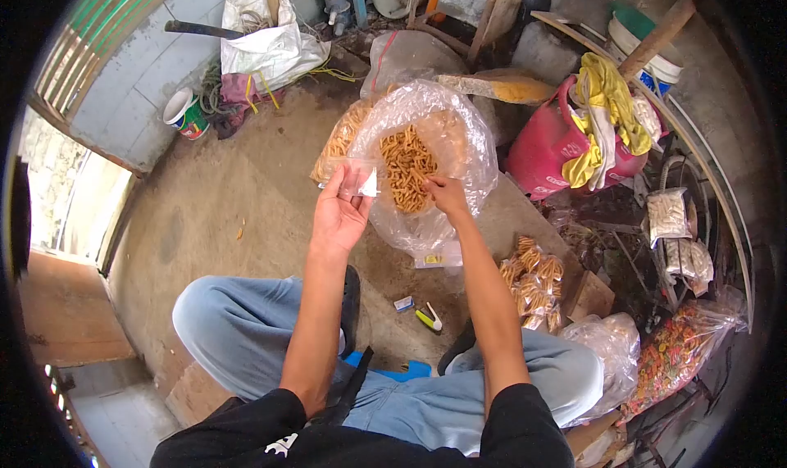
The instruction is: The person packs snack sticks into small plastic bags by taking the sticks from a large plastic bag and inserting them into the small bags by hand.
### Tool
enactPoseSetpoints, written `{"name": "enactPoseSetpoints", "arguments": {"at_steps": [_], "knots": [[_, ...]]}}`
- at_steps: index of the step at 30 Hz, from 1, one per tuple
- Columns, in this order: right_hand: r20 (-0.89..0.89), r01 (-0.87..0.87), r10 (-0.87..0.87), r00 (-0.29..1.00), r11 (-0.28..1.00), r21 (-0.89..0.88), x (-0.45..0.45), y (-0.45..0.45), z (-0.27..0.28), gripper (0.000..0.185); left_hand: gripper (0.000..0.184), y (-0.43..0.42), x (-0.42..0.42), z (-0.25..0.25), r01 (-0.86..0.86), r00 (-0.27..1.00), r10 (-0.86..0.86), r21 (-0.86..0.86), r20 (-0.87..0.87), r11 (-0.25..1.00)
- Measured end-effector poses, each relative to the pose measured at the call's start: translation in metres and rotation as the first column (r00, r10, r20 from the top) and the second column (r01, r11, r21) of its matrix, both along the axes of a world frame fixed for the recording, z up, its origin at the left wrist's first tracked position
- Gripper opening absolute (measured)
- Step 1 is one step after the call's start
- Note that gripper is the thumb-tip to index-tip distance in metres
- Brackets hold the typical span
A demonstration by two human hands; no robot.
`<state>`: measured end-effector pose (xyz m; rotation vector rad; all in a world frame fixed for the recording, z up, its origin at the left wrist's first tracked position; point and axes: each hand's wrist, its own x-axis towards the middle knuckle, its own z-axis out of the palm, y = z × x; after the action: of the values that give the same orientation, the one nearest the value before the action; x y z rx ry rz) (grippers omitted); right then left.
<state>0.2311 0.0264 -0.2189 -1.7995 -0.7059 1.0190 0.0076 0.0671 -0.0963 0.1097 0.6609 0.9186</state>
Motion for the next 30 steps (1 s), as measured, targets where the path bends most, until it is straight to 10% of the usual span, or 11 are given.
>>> {"name": "enactPoseSetpoints", "arguments": {"at_steps": [4, 13, 30], "knots": [[-0.202, -0.023, 0.069, 0.977, 0.976, 0.218, -0.002, -0.024, 0.069, 0.025, 0.014, -0.011, 0.003, 0.016, 0.014, 1.0, -0.014, 0.004, 0.021, 1.0], [-0.022, -0.174, 0.19, 0.982, 0.936, 0.306, -0.045, -0.098, 0.238, 0.025, 0.013, -0.028, 0.008, 0.049, 0.047, 0.993, -0.053, 0.054, 0.105, 0.997], [0.325, -0.287, 0.175, 0.929, 0.897, 0.335, -0.082, -0.125, 0.272, 0.022, 0.008, -0.036, -0.005, 0.067, 0.151, 0.898, -0.116, -0.049, 0.425, 0.987]]}}
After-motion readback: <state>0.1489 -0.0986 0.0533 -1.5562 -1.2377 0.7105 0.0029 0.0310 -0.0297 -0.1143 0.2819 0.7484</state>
